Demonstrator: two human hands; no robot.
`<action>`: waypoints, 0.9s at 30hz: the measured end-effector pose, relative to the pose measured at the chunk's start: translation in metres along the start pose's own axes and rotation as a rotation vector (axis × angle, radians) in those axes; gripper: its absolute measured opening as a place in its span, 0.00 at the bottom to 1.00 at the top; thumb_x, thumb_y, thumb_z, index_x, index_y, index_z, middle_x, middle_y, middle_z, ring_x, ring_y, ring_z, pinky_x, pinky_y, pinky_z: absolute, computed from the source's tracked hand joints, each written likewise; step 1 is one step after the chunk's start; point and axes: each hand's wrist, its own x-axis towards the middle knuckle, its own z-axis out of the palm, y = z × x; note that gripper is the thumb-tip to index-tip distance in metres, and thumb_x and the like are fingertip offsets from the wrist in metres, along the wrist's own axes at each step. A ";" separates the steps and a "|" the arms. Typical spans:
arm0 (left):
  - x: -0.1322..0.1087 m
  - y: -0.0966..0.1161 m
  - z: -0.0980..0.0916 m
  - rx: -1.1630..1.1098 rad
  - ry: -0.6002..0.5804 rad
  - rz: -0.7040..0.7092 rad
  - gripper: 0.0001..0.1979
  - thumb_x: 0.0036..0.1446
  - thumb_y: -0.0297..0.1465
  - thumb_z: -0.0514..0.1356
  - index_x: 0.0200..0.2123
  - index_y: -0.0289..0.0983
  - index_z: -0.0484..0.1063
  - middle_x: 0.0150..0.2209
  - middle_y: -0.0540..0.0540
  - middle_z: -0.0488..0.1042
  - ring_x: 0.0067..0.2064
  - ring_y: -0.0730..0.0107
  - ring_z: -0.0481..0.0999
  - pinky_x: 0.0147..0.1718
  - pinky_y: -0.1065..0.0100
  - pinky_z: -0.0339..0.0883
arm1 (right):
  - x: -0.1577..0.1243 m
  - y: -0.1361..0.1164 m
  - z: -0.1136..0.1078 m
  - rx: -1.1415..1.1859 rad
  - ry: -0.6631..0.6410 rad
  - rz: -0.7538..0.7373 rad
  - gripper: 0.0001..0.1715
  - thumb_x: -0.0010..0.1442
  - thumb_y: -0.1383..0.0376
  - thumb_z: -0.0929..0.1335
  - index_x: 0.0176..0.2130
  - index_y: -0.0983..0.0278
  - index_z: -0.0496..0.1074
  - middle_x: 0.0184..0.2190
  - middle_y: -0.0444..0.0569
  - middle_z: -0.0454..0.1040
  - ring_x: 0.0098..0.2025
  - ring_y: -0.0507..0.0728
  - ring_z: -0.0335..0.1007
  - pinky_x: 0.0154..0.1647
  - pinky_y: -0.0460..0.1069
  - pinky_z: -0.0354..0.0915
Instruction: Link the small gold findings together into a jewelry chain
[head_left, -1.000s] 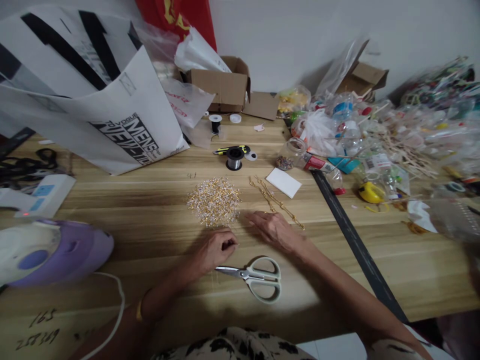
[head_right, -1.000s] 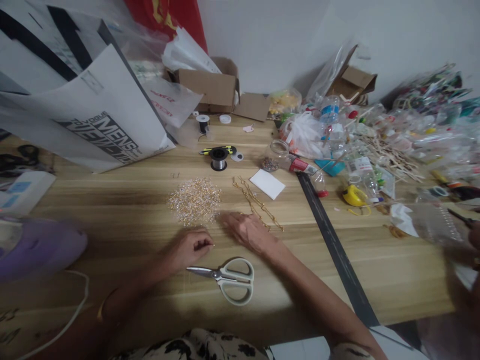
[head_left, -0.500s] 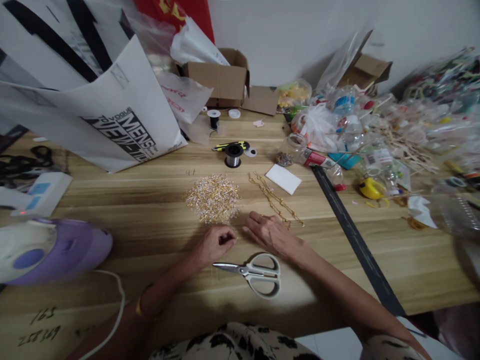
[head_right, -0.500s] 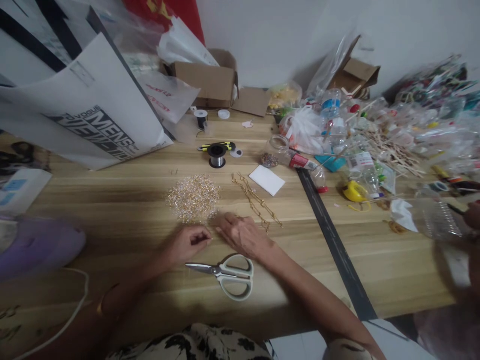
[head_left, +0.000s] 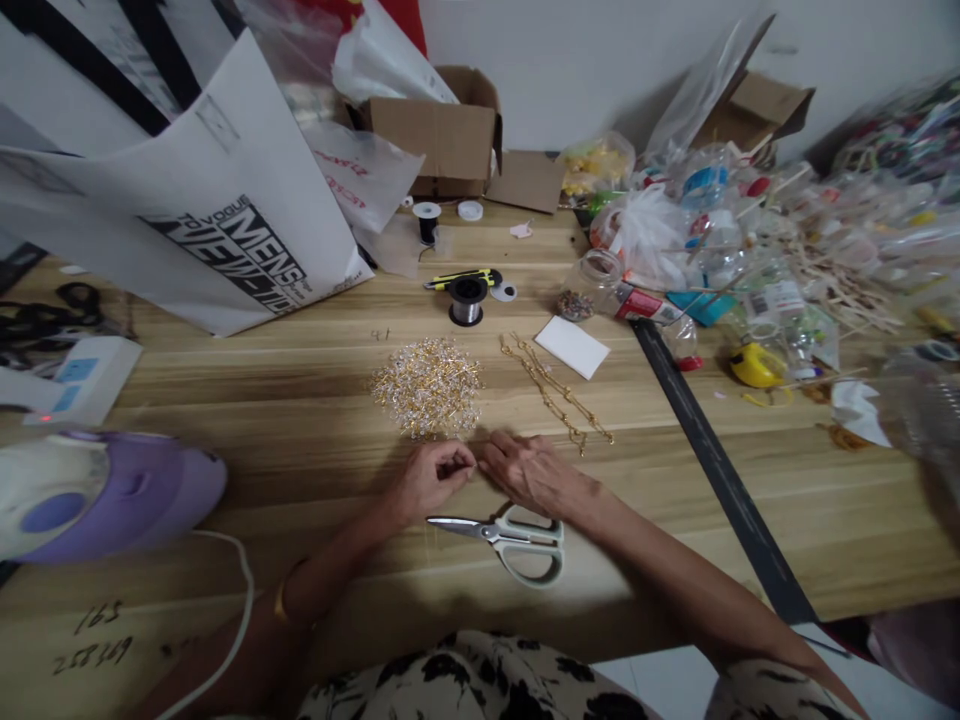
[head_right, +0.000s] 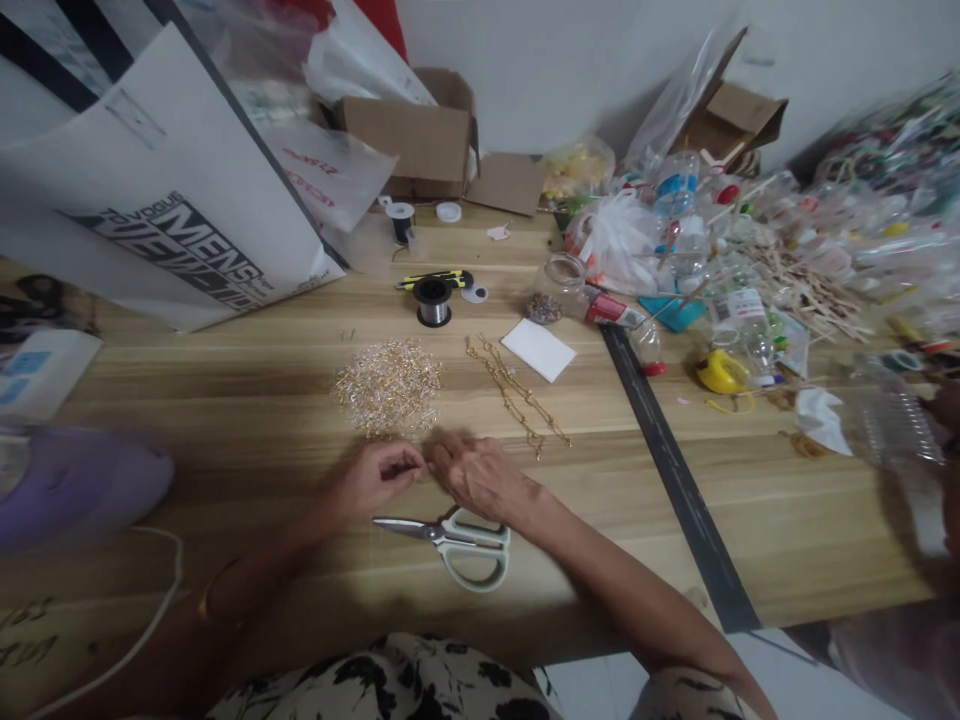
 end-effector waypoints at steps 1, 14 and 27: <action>0.000 0.001 0.000 -0.003 -0.001 -0.006 0.04 0.50 0.26 0.56 0.28 0.32 0.70 0.25 0.48 0.71 0.27 0.75 0.69 0.27 0.74 0.63 | 0.000 0.000 0.000 -0.003 0.000 0.001 0.16 0.67 0.65 0.54 0.38 0.67 0.66 0.36 0.53 0.70 0.31 0.52 0.63 0.24 0.47 0.48; 0.001 0.004 -0.004 -0.072 -0.025 -0.039 0.05 0.51 0.29 0.58 0.28 0.31 0.71 0.25 0.48 0.71 0.28 0.74 0.69 0.28 0.74 0.62 | 0.000 -0.002 0.000 -0.069 -0.063 -0.010 0.09 0.64 0.69 0.58 0.37 0.66 0.65 0.34 0.54 0.68 0.30 0.55 0.63 0.24 0.47 0.52; 0.002 0.001 -0.003 -0.052 -0.004 -0.043 0.06 0.51 0.29 0.59 0.27 0.31 0.72 0.23 0.49 0.71 0.26 0.75 0.68 0.26 0.74 0.61 | 0.001 -0.006 0.003 -0.137 -0.098 -0.002 0.07 0.63 0.72 0.58 0.40 0.66 0.63 0.35 0.55 0.68 0.33 0.56 0.64 0.26 0.48 0.56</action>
